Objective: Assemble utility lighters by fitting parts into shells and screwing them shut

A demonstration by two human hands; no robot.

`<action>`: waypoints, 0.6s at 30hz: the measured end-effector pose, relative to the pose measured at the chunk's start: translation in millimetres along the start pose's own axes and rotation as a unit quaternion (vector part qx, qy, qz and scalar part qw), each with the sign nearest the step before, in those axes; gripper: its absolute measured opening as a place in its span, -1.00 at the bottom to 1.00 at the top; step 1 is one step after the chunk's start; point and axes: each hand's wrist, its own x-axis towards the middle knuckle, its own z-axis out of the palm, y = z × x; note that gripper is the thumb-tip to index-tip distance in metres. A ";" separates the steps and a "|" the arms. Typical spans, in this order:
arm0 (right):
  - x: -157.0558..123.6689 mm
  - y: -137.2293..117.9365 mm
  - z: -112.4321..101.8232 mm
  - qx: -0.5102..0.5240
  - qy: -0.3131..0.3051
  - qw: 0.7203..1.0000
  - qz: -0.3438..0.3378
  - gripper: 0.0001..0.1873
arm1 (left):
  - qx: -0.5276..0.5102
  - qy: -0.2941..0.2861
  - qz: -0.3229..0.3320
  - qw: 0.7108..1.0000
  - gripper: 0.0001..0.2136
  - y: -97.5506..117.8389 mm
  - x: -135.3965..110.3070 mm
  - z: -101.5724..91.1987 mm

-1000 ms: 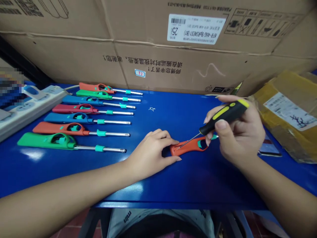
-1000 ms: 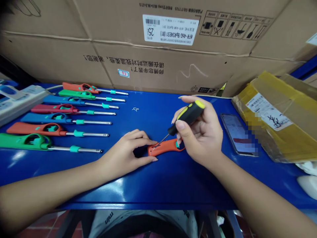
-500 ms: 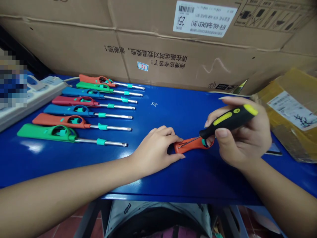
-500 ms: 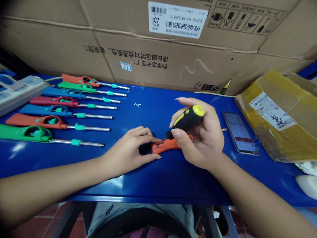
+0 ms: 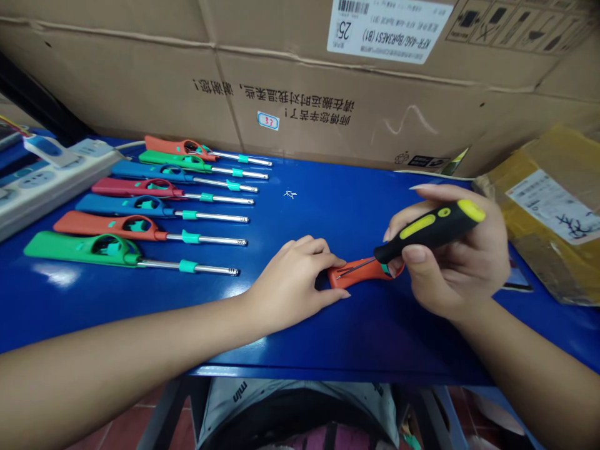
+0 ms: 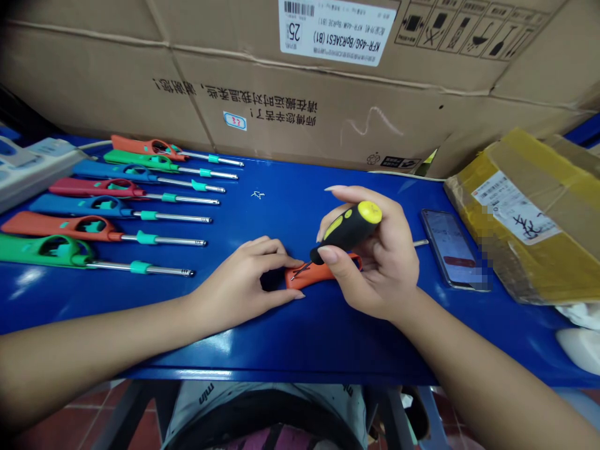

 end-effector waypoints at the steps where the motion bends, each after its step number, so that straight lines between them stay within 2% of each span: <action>1: -0.4 0.3 0.2 -0.001 0.000 1.000 -0.004 -0.56 | -0.001 0.000 0.001 1.000 -0.67 0.0 0.1 0.0; 4: -1.3 0.8 0.3 -0.005 -0.006 1.000 -0.016 -0.53 | 0.000 0.001 0.001 1.000 -0.68 0.3 0.4 0.3; 12: -0.3 -2.6 -0.3 0.003 -0.006 1.000 0.008 -0.57 | 0.008 0.003 0.000 1.000 -0.66 0.5 0.8 1.3; 18: 0.0 -1.9 0.3 0.000 -0.025 1.000 -0.008 -0.56 | 0.008 0.001 -0.004 1.000 -0.66 1.1 0.2 1.3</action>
